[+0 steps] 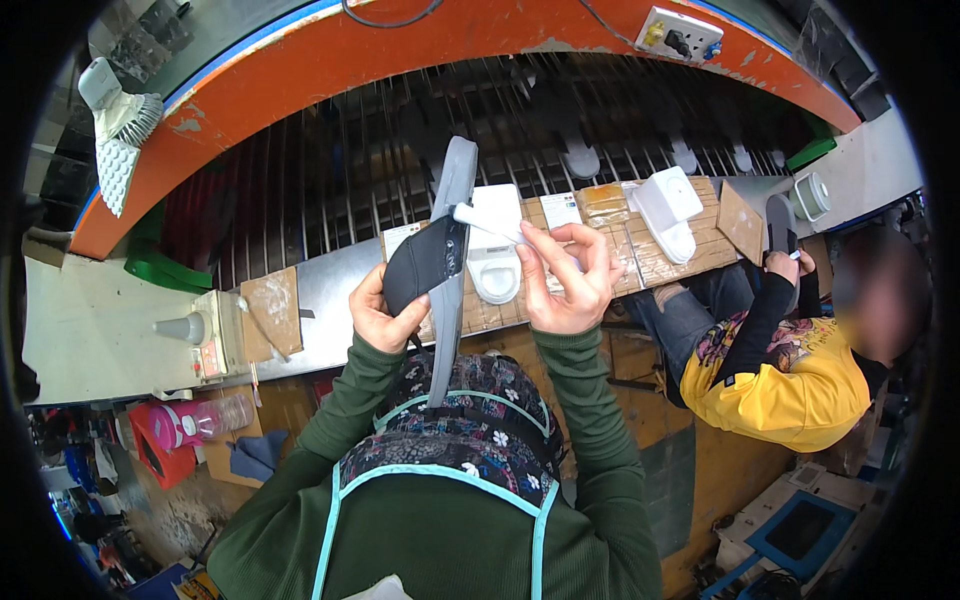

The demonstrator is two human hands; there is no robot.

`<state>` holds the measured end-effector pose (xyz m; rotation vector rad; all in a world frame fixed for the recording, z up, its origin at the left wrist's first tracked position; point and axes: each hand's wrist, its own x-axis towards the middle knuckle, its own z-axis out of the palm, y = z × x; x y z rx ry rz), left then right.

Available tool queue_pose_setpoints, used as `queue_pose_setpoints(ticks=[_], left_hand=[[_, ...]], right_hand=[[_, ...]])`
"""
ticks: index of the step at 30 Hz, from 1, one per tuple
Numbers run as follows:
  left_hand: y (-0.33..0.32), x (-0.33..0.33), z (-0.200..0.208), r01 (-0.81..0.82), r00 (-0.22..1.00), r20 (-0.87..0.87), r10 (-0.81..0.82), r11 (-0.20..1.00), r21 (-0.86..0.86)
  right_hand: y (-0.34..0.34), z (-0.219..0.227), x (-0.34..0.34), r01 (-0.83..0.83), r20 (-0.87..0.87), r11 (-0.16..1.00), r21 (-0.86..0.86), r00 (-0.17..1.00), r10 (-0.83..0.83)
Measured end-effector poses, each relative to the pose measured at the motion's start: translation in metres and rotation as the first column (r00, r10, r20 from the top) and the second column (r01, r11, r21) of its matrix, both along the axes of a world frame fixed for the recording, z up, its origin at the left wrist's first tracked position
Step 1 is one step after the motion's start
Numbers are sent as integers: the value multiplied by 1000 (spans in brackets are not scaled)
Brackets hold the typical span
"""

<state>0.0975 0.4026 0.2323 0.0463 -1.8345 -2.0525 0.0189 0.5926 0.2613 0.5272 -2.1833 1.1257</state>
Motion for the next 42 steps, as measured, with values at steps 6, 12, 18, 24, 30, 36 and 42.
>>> queue_pose_setpoints(ticks=[6,12,18,24,30,36,42], left_hand=[[0,-2,1,22,1000,14,-22,1000,18],[1,-11,4,44,999,-24,-45,998,-46],[2,-13,9,70,997,-39,-73,994,-78],[5,-15,10,96,994,-46,-97,995,-35],[5,-17,13,107,994,-22,-109,991,-75],[5,-20,17,110,994,-11,-111,991,-70],[2,-26,17,113,993,-19,-116,985,-128]], right_hand=[[15,7,-3,-107,15,991,77,994,106],[18,13,-14,-12,-47,999,47,999,14],[27,18,-13,-58,-34,994,96,998,62],[31,18,-12,-76,-52,990,120,995,82],[34,19,-11,-82,-57,987,137,994,91],[37,20,-13,-107,-87,978,176,988,124],[42,23,-15,-125,-99,965,229,984,151]])
